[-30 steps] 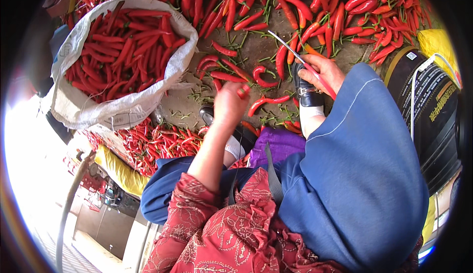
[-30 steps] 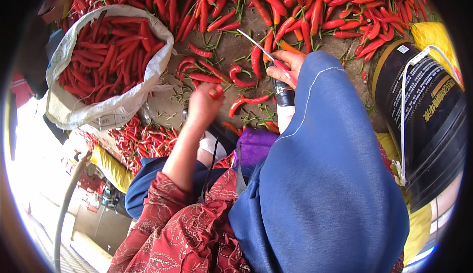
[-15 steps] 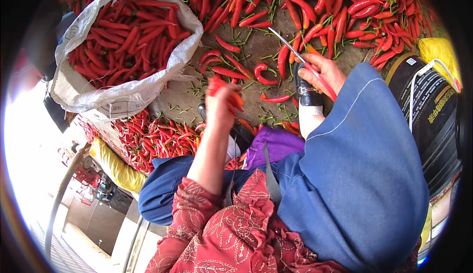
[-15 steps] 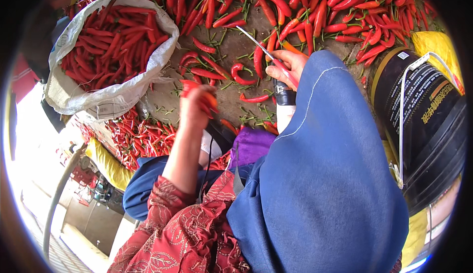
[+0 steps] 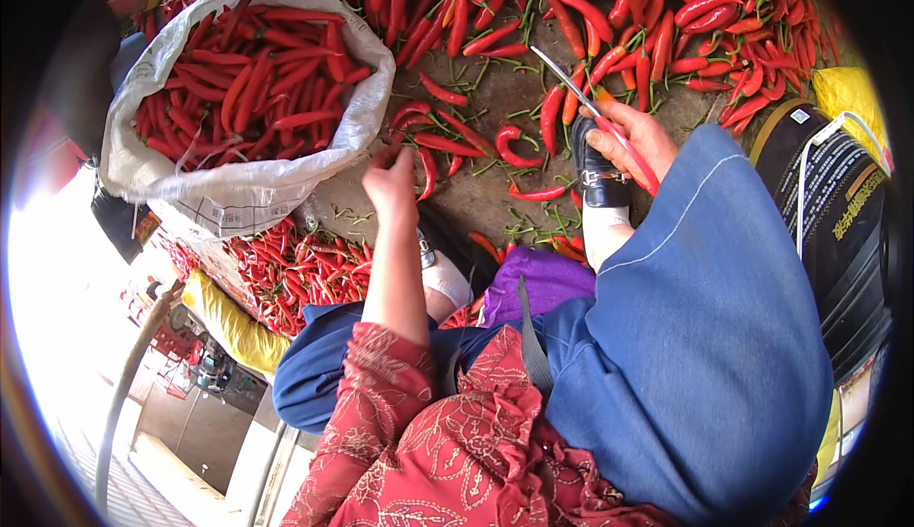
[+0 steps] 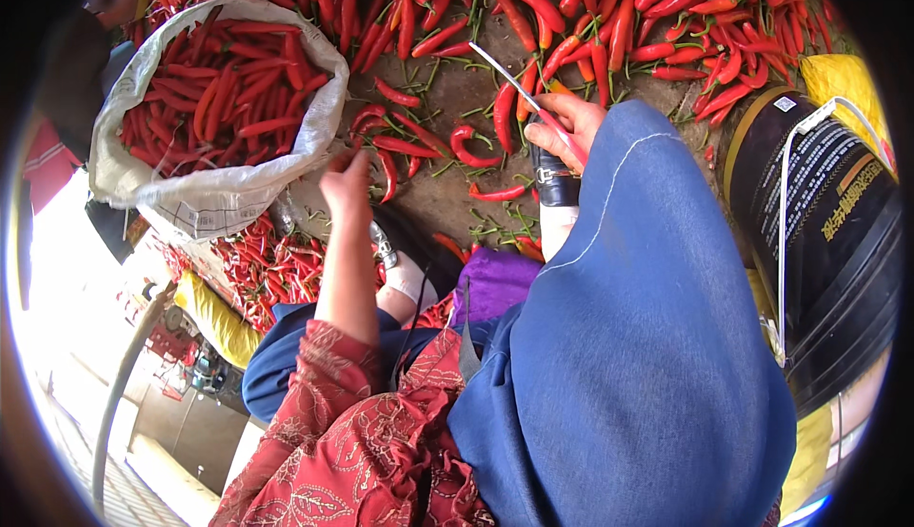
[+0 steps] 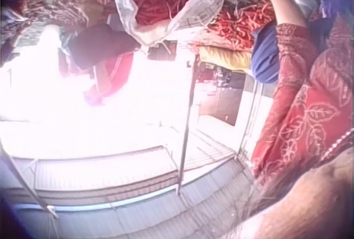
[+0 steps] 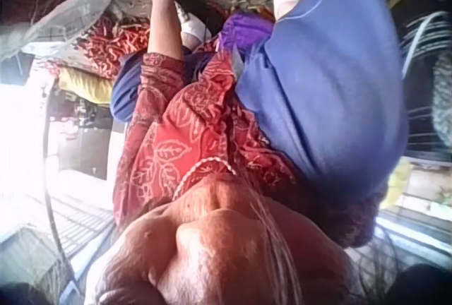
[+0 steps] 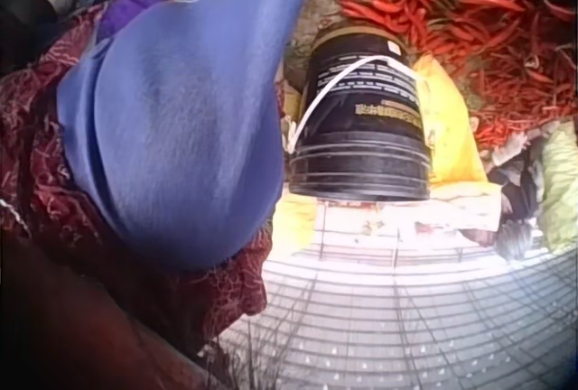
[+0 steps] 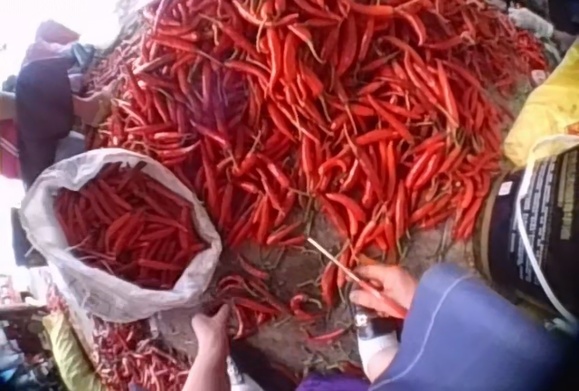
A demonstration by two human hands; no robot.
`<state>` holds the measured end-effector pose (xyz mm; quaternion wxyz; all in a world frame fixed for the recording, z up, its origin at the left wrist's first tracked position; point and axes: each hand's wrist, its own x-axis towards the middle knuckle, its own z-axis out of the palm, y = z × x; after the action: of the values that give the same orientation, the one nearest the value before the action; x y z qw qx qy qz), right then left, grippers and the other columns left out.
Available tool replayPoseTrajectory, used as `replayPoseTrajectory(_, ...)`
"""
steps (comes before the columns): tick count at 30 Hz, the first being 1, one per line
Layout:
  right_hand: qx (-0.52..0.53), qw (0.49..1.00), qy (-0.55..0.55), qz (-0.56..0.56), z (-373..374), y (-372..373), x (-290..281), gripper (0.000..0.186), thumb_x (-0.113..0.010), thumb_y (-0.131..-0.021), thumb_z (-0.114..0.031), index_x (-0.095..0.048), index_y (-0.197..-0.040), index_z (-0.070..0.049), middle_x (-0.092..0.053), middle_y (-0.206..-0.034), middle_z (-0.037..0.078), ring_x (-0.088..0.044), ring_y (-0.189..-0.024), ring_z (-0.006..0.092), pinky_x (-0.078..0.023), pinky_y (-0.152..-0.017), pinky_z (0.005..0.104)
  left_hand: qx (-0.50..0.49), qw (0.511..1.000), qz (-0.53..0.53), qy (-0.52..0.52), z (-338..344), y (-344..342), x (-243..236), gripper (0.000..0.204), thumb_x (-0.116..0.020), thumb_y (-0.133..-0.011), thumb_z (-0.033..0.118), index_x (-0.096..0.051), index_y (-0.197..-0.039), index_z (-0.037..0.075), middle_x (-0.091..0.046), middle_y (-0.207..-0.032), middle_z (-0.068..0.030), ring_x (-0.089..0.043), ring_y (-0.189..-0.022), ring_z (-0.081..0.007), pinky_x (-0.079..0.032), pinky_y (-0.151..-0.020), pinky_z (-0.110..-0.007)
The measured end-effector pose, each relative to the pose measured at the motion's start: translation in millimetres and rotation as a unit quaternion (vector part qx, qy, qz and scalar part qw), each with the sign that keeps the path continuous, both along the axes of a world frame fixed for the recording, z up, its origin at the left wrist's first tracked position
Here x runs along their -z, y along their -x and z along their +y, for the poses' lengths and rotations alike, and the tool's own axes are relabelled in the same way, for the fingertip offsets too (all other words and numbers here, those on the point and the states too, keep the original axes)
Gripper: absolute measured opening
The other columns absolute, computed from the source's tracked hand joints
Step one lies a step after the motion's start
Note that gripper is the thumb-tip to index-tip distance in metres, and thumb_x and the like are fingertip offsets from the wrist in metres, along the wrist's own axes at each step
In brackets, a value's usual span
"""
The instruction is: The person sits on the ground and uses scissors to cut the stems off red chilies, placing the trimmed peppers into a white sack. The person occasionally lifts the sack to adjust its position.
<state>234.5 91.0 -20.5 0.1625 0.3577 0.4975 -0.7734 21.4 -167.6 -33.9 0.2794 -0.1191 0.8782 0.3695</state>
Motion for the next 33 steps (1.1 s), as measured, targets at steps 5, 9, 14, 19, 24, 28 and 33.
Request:
replayPoseTrajectory(5,-0.018,0.999,0.015,-0.023,5.2,1.7,-7.8,0.045,-0.060,-0.088,-0.019,-0.044,-0.127,-0.002,-0.058,-0.097,0.003,-0.056,-0.084,0.0091,-0.047,-0.073,0.0263,0.212,0.942,0.068,0.249,-16.6,-32.2,25.2,0.042,-0.068,-0.068,0.024,-0.058,-0.100,0.000,-0.064,-0.090,-0.0205,-0.061,-0.087,-0.0355,-0.047,-0.081,-0.040)
replayPoseTrajectory(9,0.015,0.999,0.029,0.003,0.2,-0.2,3.3,0.042,-0.062,-0.087,-0.021,-0.049,-0.122,-0.003,-0.061,-0.094,0.005,-0.056,-0.081,0.0088,-0.047,-0.072,0.0266,0.136,0.966,0.151,0.158,-28.4,-30.3,30.3,0.029,-0.055,-0.074,0.019,-0.055,-0.094,-0.002,-0.062,-0.084,-0.0209,-0.060,-0.081,-0.0378,-0.045,-0.077,-0.042)
replayPoseTrajectory(14,-0.037,0.999,0.001,-0.003,-3.8,9.2,1.3,0.041,-0.060,-0.087,-0.015,-0.048,-0.124,-0.003,-0.057,-0.099,0.003,-0.055,-0.090,0.0093,-0.046,-0.077,0.0268,0.104,0.982,0.118,0.106,-1.7,-17.9,53.8,0.030,-0.065,-0.075,0.026,-0.058,-0.086,-0.001,-0.060,-0.073,-0.0088,-0.056,-0.067,-0.0197,-0.046,-0.068,-0.032)
replayPoseTrajectory(19,-0.067,0.997,-0.039,0.001,-4.0,6.4,3.2,0.043,-0.062,-0.085,-0.012,-0.047,-0.125,-0.004,-0.055,-0.099,0.003,-0.053,-0.090,0.0091,-0.045,-0.080,0.0272,0.042,0.999,-0.005,0.019,22.6,-23.8,22.3,0.028,-0.066,-0.074,0.023,-0.061,-0.091,0.002,-0.062,-0.076,-0.0049,-0.052,-0.062,-0.0144,-0.043,-0.060,-0.029)
replayPoseTrajectory(24,-0.187,0.970,-0.143,0.058,6.1,11.7,-18.2,0.057,-0.067,-0.080,-0.029,-0.045,-0.127,-0.005,-0.058,-0.105,0.010,-0.055,-0.100,0.0183,-0.043,-0.089,0.0337,0.081,0.957,-0.195,-0.198,46.0,-35.9,-36.8,0.032,-0.065,-0.082,0.023,-0.058,-0.106,0.003,-0.063,-0.081,-0.0038,-0.050,-0.063,-0.0082,-0.040,-0.058,-0.022)
replayPoseTrajectory(28,-0.245,0.963,-0.098,0.054,2.9,21.9,-24.6,0.064,-0.068,-0.078,-0.036,-0.043,-0.128,-0.005,-0.059,-0.105,0.013,-0.057,-0.100,0.0216,-0.043,-0.087,0.0342,0.066,0.928,-0.255,-0.264,61.4,-37.0,-46.5,0.038,-0.068,-0.082,0.023,-0.054,-0.110,0.003,-0.061,-0.086,-0.0031,-0.057,-0.075,-0.0113,-0.045,-0.065,-0.024)
replayPoseTrajectory(33,-0.216,0.970,-0.100,0.056,-0.3,19.8,-16.2,0.069,-0.069,-0.078,-0.039,-0.043,-0.128,0.000,-0.059,-0.106,0.015,-0.057,-0.101,0.0212,-0.044,-0.089,0.0338,0.048,0.917,-0.236,-0.319,71.1,-39.2,-41.1,0.038,-0.071,-0.079,0.019,-0.047,-0.105,0.003,-0.060,-0.092,-0.0060,-0.062,-0.085,-0.0160,-0.048,-0.079,-0.029)
